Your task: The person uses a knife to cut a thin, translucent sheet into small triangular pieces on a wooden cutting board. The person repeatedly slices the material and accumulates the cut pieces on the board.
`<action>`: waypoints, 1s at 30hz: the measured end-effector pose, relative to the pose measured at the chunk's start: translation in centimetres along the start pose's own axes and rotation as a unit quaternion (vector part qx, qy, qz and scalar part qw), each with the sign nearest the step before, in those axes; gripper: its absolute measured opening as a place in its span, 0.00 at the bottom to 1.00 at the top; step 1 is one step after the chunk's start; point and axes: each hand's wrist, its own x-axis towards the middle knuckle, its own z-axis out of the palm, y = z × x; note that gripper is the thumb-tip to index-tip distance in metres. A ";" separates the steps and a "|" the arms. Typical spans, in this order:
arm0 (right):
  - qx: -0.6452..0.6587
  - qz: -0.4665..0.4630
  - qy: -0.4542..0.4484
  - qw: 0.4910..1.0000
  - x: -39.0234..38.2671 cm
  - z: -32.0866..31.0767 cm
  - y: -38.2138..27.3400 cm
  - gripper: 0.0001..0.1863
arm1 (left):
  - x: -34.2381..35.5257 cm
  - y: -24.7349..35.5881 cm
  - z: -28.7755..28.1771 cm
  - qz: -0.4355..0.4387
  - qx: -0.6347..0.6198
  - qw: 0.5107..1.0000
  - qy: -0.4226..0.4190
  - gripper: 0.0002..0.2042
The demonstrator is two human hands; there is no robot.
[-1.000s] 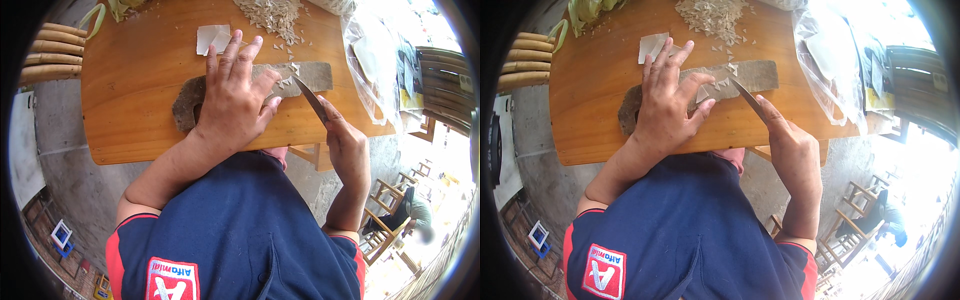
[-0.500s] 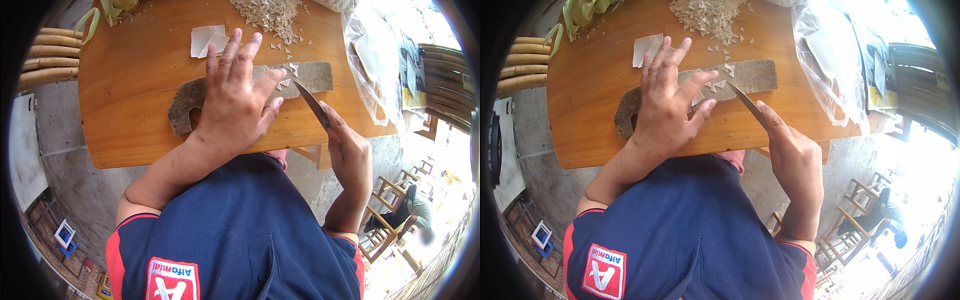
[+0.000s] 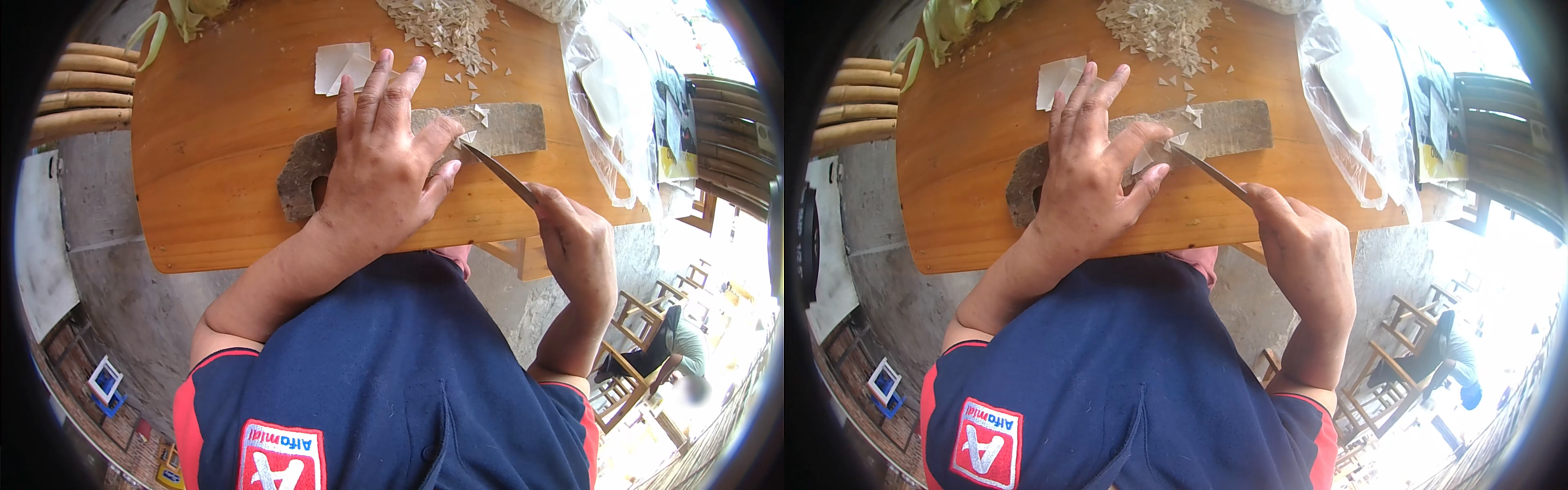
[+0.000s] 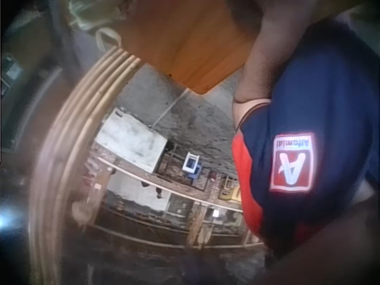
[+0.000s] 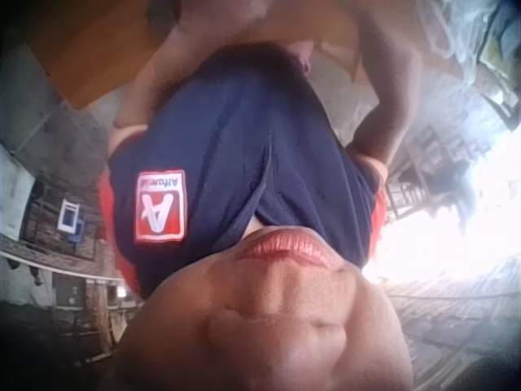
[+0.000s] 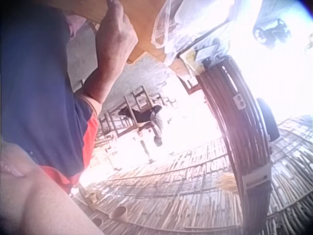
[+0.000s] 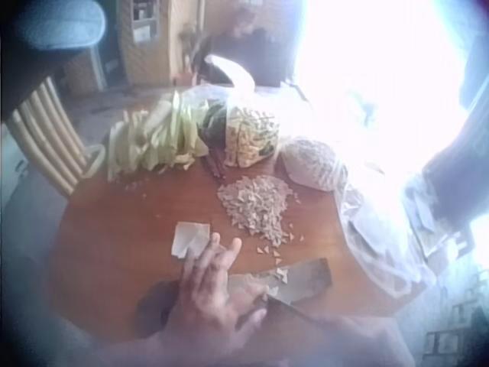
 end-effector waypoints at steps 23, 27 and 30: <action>0.004 0.019 0.046 0.999 0.1 -0.3 1.1 0.14 | 0.1 0.2 0.1 0.016 -0.008 1.000 -0.007 0.17; -0.004 0.007 0.046 0.999 0.3 -0.4 1.0 0.14 | 0.2 0.3 0.0 0.022 0.000 1.000 -0.016 0.17; -0.026 -0.025 0.059 0.998 0.8 -0.4 1.4 0.15 | 0.2 0.4 -0.1 0.036 0.005 0.999 -0.020 0.17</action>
